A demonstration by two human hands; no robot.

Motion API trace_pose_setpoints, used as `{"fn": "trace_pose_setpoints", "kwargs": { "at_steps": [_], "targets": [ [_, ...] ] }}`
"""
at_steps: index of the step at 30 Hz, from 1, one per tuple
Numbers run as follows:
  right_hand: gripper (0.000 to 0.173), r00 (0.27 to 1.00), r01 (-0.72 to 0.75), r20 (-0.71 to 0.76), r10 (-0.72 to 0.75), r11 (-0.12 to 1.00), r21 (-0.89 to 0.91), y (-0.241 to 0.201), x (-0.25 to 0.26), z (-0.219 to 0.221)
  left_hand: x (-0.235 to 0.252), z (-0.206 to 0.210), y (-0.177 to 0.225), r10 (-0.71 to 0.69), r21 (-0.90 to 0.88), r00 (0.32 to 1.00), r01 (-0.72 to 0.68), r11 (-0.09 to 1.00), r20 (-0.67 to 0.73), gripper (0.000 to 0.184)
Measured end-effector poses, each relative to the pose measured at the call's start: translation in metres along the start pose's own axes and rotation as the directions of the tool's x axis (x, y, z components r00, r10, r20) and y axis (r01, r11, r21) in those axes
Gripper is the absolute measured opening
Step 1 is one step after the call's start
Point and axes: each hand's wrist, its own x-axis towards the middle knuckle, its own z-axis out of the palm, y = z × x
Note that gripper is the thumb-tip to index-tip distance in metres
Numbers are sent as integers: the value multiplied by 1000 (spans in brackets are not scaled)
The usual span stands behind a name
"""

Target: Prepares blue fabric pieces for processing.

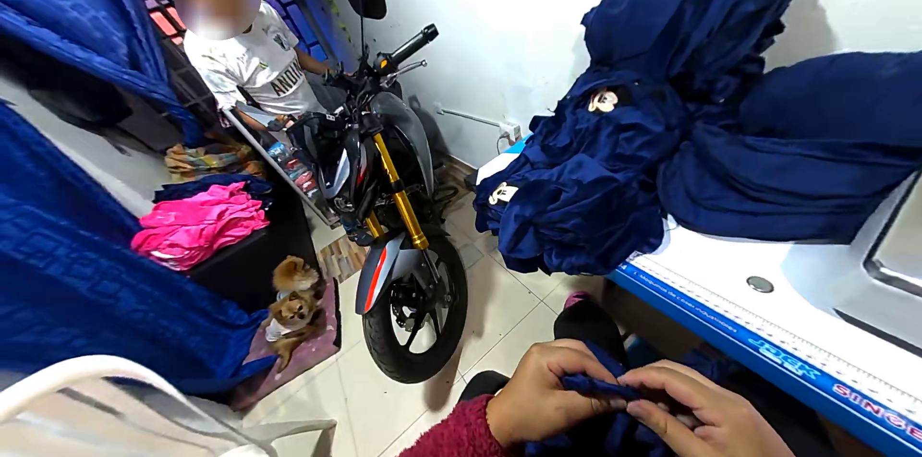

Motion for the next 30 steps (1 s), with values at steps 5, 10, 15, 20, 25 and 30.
{"fn": "trace_pose_setpoints", "kwargs": {
  "at_steps": [5, 10, 15, 20, 25, 30],
  "targets": [
    [17, 999, 51, -8, -51, 998, 22, 1, -5, -1, 1, 2, 3, 6, 7, 1000, -7, 1000, 24, 14],
    [17, 995, 102, 9, -102, 995, 14, 3, -7, 0, 2, 3, 3, 28, -9, 998, -27, 1000, 56, 14],
    [22, 989, 141, -28, -145, 984, -109, 12, -8, 3, 2, 3, 4, 9, 18, 998, -10, 1000, 61, 13],
    [27, 986, 139, -45, -160, 942, -306, 3, 10, -5, 11, -1, 11, -36, 118, 999, 33, 992, 19, 10],
    [15, 981, 85, -148, -128, 960, -267, -9, 15, -3, 15, -7, 13, -63, 161, 996, 73, 984, -66, 6],
    [13, 968, 120, -186, -167, 963, -241, -10, 12, -4, 12, -6, 10, -118, 38, 987, 123, 992, -109, 8]
  ]
}}
